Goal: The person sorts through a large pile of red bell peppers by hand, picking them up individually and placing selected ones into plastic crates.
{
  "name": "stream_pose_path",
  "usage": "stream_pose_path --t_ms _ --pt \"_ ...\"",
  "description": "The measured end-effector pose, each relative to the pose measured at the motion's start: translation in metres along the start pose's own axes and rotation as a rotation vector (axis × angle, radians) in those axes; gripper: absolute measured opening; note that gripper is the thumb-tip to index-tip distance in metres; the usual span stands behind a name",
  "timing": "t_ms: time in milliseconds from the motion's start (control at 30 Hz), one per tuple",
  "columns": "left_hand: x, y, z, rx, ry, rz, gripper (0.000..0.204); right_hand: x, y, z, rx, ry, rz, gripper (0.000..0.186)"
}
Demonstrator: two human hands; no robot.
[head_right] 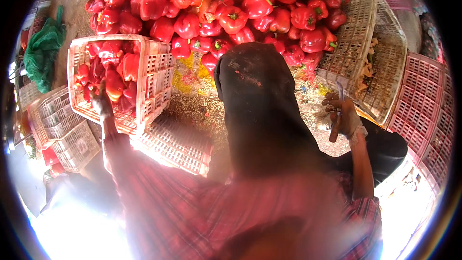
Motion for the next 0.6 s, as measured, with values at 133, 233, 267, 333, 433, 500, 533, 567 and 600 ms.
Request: stream_pose_path --t_ms 133,233,267,333,433,500,533,567,600 --pt "0.012 0.098 -0.130 0.350 0.661 -0.033 0.034 -0.006 0.001 -0.012 0.053 -0.096 0.123 0.035" --pt "0.110 0.182 -0.191 -0.111 1.066 0.483 0.030 -0.005 -0.009 -0.029 0.352 -0.548 0.185 0.043" --pt "0.161 0.207 -0.181 -0.257 1.056 0.567 0.033 -0.006 -0.014 -0.042 0.382 -0.589 0.200 0.047" --pt "0.238 0.231 -0.187 -0.128 0.932 0.433 0.053 -0.006 -0.024 -0.070 0.449 -0.676 0.220 0.057" --pt "0.301 0.232 -0.214 -0.089 0.357 0.369 0.071 -0.008 -0.013 -0.074 0.456 -0.728 0.161 0.057" --pt "0.338 0.232 -0.225 -0.138 0.088 0.327 0.071 -0.011 -0.016 -0.092 0.429 -0.571 0.157 0.052" --pt "0.352 0.227 -0.225 -0.141 0.027 0.332 0.070 -0.015 -0.016 -0.101 0.446 -0.553 0.139 0.049" --pt "0.361 0.226 -0.206 -0.147 0.167 0.310 0.071 -0.021 -0.022 -0.105 0.456 -0.513 0.138 0.046" --pt "0.371 0.222 -0.192 -0.139 0.316 0.297 0.072 -0.025 -0.025 -0.106 0.497 -0.552 0.107 0.042"
Point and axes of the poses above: each hand's wrist, its own y-axis away from the middle knuckle, its own x-axis out of the palm, z = x × y, the point moved 3 cm from there along -y, towards the middle knuckle, and after that the axes turned 14 degrees about x, right-handed, at the moved point
